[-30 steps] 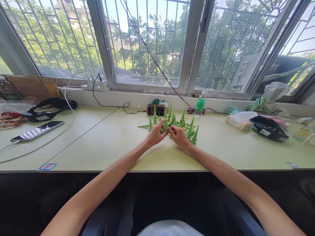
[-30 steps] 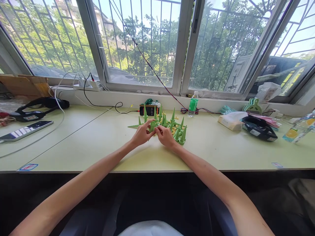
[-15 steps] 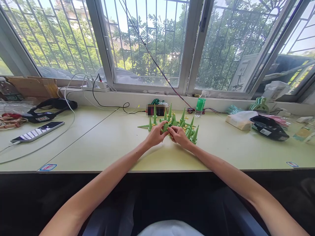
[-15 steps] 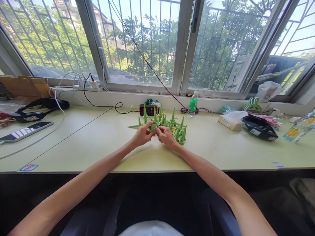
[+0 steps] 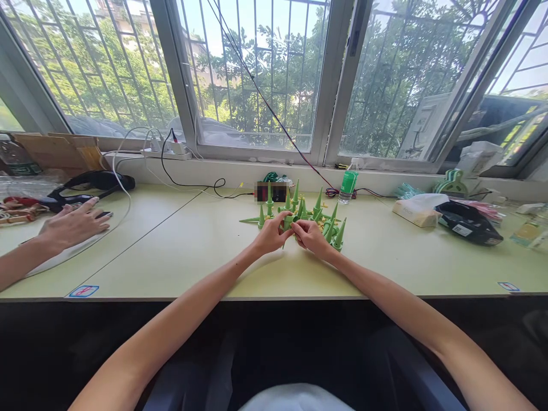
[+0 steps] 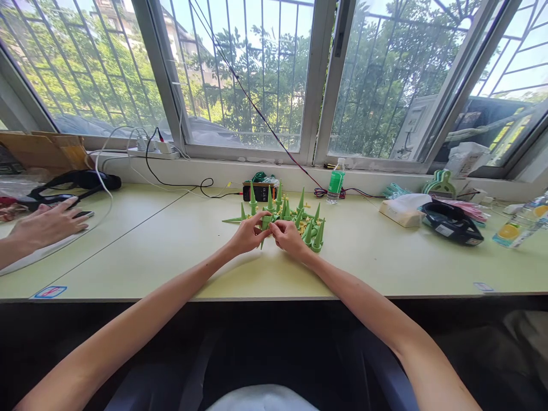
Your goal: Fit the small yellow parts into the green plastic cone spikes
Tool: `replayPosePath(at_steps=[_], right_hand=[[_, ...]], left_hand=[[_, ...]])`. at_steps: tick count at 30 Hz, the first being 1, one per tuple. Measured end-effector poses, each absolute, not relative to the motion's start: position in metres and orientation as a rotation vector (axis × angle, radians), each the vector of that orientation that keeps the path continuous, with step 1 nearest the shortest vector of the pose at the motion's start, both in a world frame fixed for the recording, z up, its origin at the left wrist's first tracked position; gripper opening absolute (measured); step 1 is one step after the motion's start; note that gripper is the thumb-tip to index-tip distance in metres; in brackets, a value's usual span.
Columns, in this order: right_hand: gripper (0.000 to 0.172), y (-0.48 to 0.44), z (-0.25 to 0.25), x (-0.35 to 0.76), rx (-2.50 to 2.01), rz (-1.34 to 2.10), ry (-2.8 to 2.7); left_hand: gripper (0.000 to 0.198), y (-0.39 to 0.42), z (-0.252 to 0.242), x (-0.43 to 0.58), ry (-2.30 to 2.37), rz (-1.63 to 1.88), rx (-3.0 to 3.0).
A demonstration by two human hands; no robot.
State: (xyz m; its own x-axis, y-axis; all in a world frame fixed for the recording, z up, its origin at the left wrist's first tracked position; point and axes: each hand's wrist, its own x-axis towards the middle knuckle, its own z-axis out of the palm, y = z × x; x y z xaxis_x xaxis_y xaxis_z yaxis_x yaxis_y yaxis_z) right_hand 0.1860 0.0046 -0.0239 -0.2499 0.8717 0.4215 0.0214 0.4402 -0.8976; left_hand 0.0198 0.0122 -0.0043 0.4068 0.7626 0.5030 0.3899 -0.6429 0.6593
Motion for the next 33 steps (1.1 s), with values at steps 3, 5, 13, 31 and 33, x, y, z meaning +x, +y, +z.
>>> replayPosePath(at_steps=[3,5,13,31,33], right_hand=[[0.047,0.0047,-0.0244,0.1869,-0.833,0.909,-1.664],[0.046,0.0047,-0.0243,0.1875,-0.863,0.835,-1.700],[0.044,0.0026,-0.0208,0.1879,-0.925,0.583,-1.803],[0.044,0.0042,-0.0225,0.1875,-0.827,1.020,-1.606],[0.045,0.0028,-0.0206,0.1873,-0.814,1.075,-1.576]], left_hand=[[0.046,0.0135,-0.0048,0.0199,0.989,1.128,2.229],[0.046,0.0139,-0.0048,0.0201,0.997,1.124,2.223],[0.048,0.0143,-0.0044,0.0202,1.009,1.122,2.224],[0.047,0.0164,-0.0084,0.0201,0.990,1.134,2.192],[0.047,0.0157,-0.0076,0.0203,0.985,1.130,2.184]])
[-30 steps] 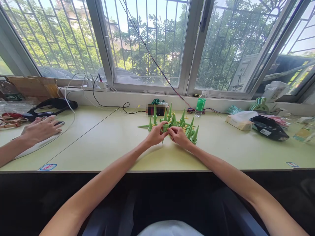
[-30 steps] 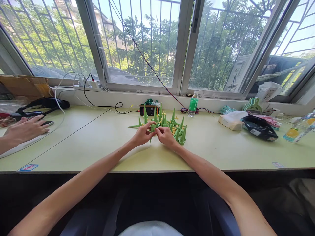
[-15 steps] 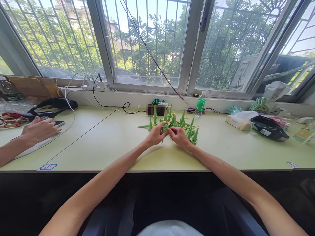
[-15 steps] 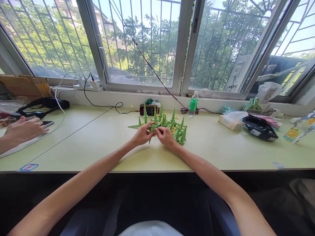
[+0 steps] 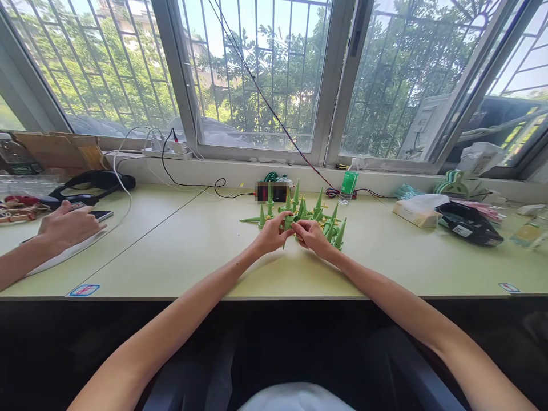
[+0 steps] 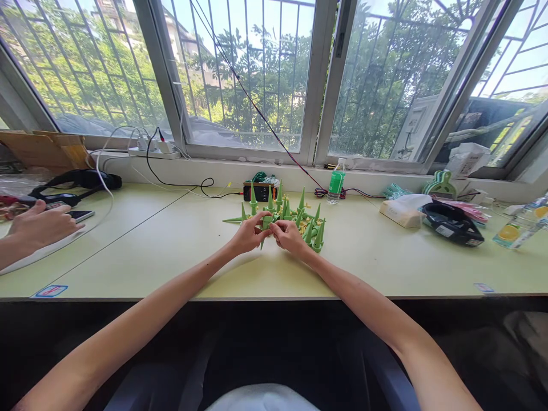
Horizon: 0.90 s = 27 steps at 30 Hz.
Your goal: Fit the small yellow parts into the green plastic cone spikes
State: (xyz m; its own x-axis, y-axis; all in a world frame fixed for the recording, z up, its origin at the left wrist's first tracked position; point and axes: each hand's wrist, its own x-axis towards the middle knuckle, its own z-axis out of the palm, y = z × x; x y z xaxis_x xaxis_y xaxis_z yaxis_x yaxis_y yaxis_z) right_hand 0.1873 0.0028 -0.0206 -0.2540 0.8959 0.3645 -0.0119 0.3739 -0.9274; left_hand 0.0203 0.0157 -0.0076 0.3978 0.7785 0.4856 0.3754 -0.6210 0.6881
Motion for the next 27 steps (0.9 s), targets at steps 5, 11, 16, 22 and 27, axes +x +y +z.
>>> replayPosePath(at_steps=[5,11,16,22,27], right_hand=[[0.046,0.0007,-0.0179,0.1865,-0.791,1.128,-1.537],[0.045,0.0026,-0.0208,0.1871,-0.801,1.052,-1.584],[0.046,0.0059,-0.0239,0.1881,-0.874,0.878,-1.674],[0.048,0.0071,-0.0243,0.1893,-0.928,0.695,-1.762],[0.045,0.0059,-0.0239,0.1884,-0.900,0.772,-1.732]], left_hand=[[0.046,0.0141,-0.0060,0.0203,0.964,1.120,2.180],[0.045,0.0133,-0.0049,0.0201,0.956,1.110,2.180],[0.045,0.0133,-0.0039,0.0205,0.969,1.113,2.180],[0.046,0.0138,-0.0045,0.0205,0.993,1.109,2.190],[0.047,0.0147,-0.0063,0.0205,0.978,1.104,2.166]])
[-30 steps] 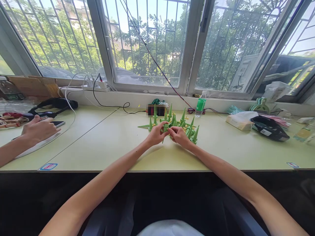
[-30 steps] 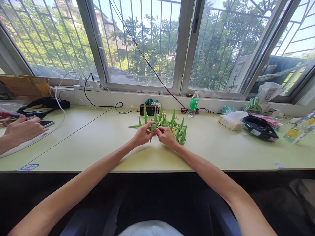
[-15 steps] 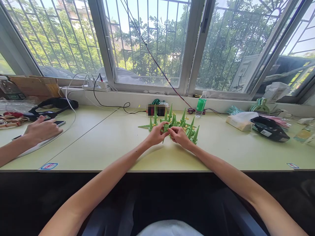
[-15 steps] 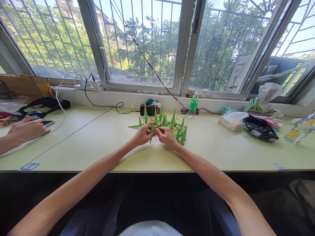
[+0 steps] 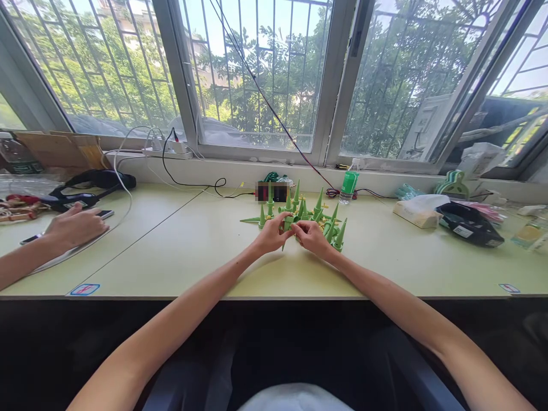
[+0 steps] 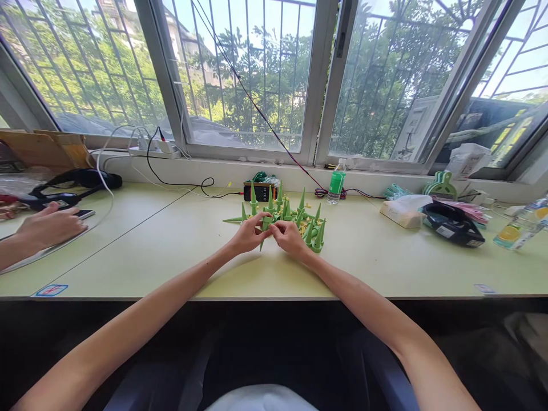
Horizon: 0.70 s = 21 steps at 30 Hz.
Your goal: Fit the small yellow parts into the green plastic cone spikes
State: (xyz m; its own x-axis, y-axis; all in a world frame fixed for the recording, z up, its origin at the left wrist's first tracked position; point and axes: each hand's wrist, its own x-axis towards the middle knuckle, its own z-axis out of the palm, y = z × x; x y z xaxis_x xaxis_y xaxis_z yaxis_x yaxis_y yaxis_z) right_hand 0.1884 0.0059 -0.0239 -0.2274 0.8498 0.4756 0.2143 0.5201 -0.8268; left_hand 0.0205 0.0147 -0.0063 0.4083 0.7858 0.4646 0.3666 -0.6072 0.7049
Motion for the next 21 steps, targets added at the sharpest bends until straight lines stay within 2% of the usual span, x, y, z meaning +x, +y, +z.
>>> replayPosePath(at_steps=[8,21], right_hand=[[0.047,0.0029,-0.0216,0.1867,-0.841,1.071,-1.579],[0.048,0.0020,-0.0218,0.1862,-0.850,1.030,-1.604]], left_hand=[[0.048,0.0120,-0.0040,0.0209,0.966,1.102,2.147],[0.049,0.0159,-0.0063,0.0212,0.961,1.116,2.178]])
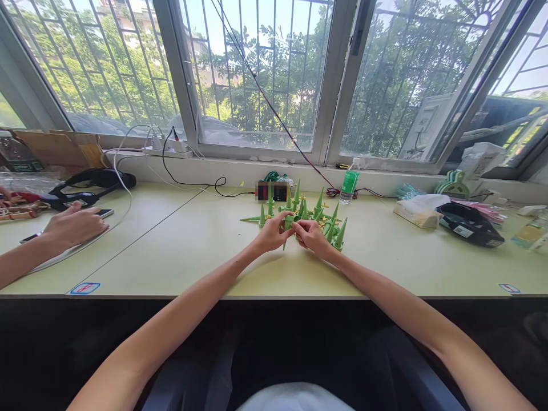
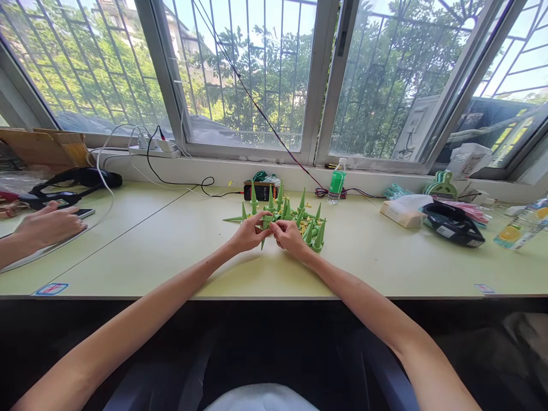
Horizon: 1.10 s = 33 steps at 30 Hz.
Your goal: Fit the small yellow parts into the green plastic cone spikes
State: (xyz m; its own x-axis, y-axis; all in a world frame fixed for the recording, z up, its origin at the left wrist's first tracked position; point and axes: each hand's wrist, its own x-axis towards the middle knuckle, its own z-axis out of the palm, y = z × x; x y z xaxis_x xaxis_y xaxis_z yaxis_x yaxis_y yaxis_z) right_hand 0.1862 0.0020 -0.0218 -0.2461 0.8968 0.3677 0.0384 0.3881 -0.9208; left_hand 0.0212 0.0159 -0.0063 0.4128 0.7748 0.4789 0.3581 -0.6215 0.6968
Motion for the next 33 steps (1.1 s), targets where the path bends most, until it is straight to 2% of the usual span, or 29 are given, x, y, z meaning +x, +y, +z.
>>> replayPosePath(at_steps=[10,14,22,33], right_hand=[[0.046,0.0029,-0.0207,0.1891,-0.958,0.600,-1.817],[0.046,0.0024,-0.0205,0.1882,-0.962,0.700,-1.780],[0.046,0.0012,-0.0203,0.1854,-0.834,1.117,-1.554],[0.049,0.0012,-0.0194,0.1841,-0.820,1.070,-1.564]], left_hand=[[0.047,0.0198,-0.0072,0.0186,1.027,1.088,2.220],[0.048,0.0202,-0.0082,0.0187,1.035,1.086,2.218],[0.047,0.0180,-0.0076,0.0192,1.009,1.099,2.207],[0.056,0.0145,0.0001,0.0180,0.926,0.991,1.966]])
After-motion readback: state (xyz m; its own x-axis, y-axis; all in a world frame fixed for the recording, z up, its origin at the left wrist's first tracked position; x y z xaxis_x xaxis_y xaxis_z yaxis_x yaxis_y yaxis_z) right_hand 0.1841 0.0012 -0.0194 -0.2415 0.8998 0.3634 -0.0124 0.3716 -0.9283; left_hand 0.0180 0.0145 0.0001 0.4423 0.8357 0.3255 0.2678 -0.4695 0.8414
